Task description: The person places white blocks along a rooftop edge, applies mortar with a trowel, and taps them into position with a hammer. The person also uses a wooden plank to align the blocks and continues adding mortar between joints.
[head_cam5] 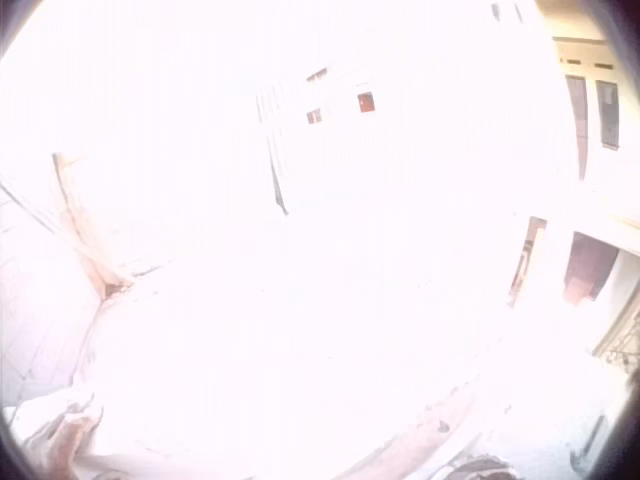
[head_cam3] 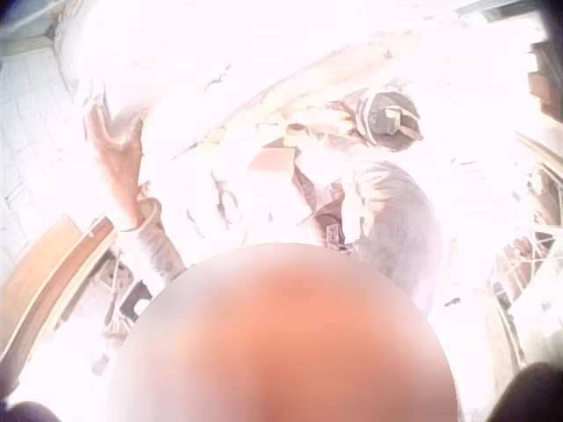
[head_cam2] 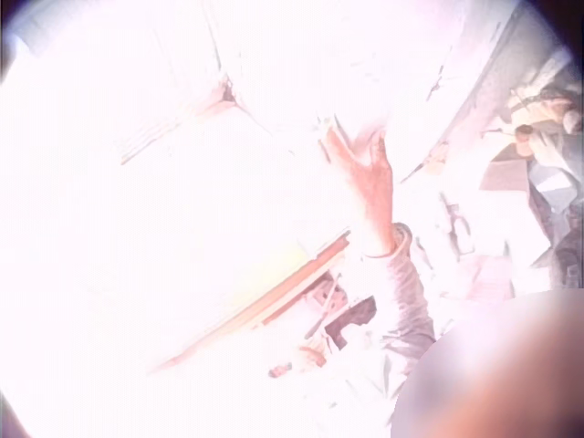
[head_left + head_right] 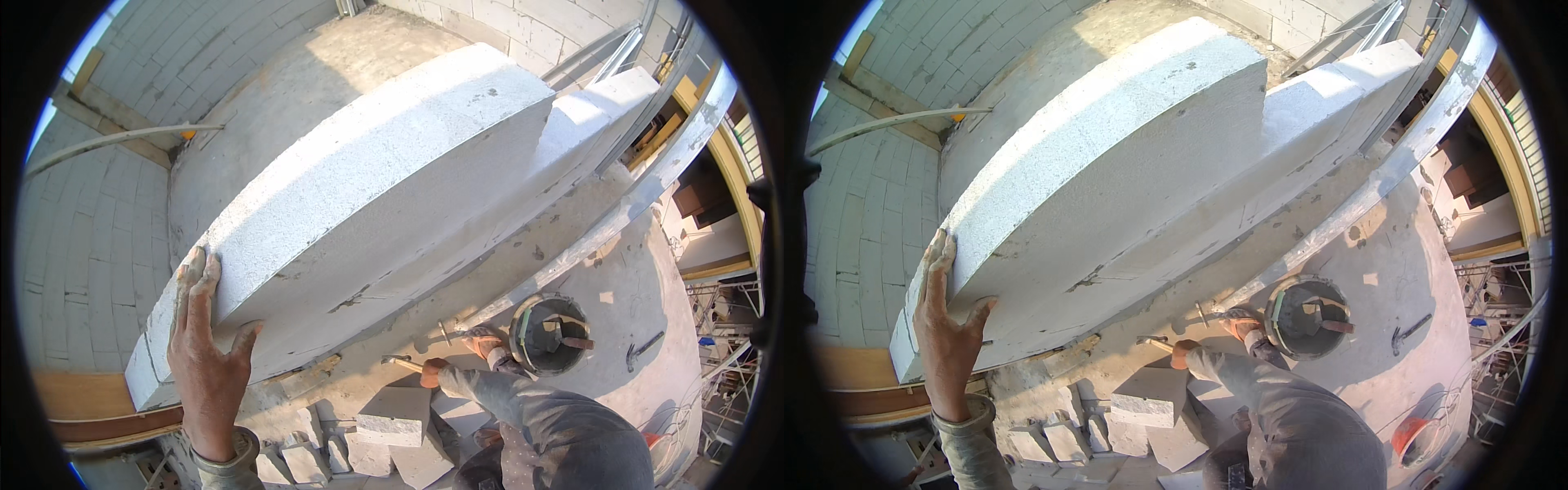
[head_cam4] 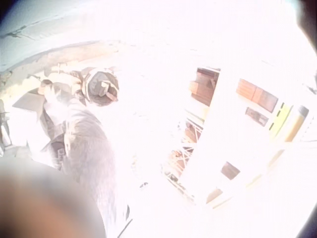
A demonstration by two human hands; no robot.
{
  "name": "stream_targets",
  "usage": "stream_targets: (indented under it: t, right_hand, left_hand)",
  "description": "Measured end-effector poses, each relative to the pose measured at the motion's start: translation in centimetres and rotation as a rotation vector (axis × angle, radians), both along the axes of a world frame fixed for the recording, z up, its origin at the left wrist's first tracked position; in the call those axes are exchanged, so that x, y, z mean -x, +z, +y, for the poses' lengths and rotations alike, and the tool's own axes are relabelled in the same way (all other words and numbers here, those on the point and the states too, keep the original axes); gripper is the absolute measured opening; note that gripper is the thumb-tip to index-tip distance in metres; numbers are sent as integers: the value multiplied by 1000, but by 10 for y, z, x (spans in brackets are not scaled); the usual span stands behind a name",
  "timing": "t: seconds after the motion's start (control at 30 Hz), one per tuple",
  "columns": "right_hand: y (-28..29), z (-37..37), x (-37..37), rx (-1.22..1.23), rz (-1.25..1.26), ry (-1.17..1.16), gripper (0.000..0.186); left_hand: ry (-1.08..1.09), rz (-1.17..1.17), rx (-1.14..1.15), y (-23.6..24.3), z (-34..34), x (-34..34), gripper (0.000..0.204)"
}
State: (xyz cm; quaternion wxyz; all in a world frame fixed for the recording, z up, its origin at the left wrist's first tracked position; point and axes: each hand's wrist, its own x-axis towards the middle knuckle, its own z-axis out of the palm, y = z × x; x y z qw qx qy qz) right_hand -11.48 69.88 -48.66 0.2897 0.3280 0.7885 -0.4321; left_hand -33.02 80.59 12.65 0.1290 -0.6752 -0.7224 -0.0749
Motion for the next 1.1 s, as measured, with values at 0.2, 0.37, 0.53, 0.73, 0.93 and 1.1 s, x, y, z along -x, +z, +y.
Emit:
stream_targets:
  t: [0.2,0.37,0.53,0.73,0.93,1.1]
  right_hand:
    - [394,-8,-218,88,202,-533,67]
    - [577,36,-272,-97,550,-915,47]
    - [654,122,-268,-204,503,-1230,52]
    - [683,250,-267,282,625,-1819,53]
    - [675,292,-248,387,351,-1553,45]
    - [685,296,-251,468,482,-1678,52]
  left_hand:
    - [90,-12,184,39,16,-39,92]
    - [-105,-47,82,42,58,-97,103]
    - [-40,-143,245,33,74,-111,82]
    - [-31,-218,272,31,69,-106,70]
    - [-20,-223,224,35,73,-109,66]
    - [8,-189,283,36,74,-109,67]
